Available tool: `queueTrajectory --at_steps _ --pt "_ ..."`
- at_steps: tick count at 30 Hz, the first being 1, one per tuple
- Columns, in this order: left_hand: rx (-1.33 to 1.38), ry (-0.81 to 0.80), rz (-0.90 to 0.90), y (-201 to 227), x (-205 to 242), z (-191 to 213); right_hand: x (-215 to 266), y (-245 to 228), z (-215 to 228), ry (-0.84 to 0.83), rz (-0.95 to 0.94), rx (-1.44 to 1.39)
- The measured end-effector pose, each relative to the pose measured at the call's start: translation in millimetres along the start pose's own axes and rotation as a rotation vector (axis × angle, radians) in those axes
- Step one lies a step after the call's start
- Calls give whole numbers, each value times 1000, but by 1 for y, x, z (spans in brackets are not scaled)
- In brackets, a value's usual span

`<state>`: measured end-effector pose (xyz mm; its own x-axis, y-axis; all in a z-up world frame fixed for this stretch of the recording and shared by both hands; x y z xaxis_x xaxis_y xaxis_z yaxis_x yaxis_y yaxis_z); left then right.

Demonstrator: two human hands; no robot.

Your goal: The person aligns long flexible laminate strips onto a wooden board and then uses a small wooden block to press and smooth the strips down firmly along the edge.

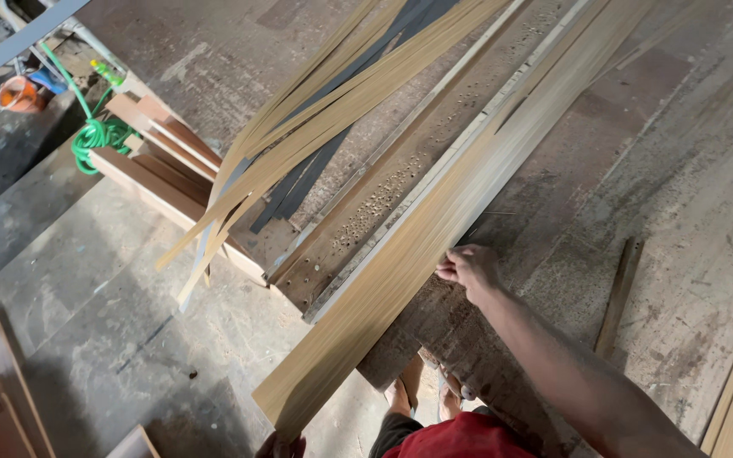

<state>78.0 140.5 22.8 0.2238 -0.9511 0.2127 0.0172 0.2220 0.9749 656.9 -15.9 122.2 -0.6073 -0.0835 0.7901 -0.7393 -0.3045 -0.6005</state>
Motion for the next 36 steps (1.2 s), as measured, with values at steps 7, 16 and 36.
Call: queueTrajectory --at_steps 7,16,36 --pt "-217 -451 402 -48 -16 -69 83 23 -30 -210 -7 242" --pt "-234 -540 411 84 80 -231 80 82 -72 -489 -23 473" --pt "-87 -1210 300 141 181 -460 27 -36 -3 -131 -47 276"
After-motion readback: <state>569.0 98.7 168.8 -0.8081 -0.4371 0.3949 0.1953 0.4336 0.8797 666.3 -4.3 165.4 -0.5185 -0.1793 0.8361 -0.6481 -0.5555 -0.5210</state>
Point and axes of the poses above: each hand's wrist, its own x-axis away from the middle knuckle, its own z-axis out of the back of the hand, y = z × x, the point moved 10 cm from there along -x, towards the middle knuckle, and after that the axes turned 10 degrees about -z, right-handed, at the moved point
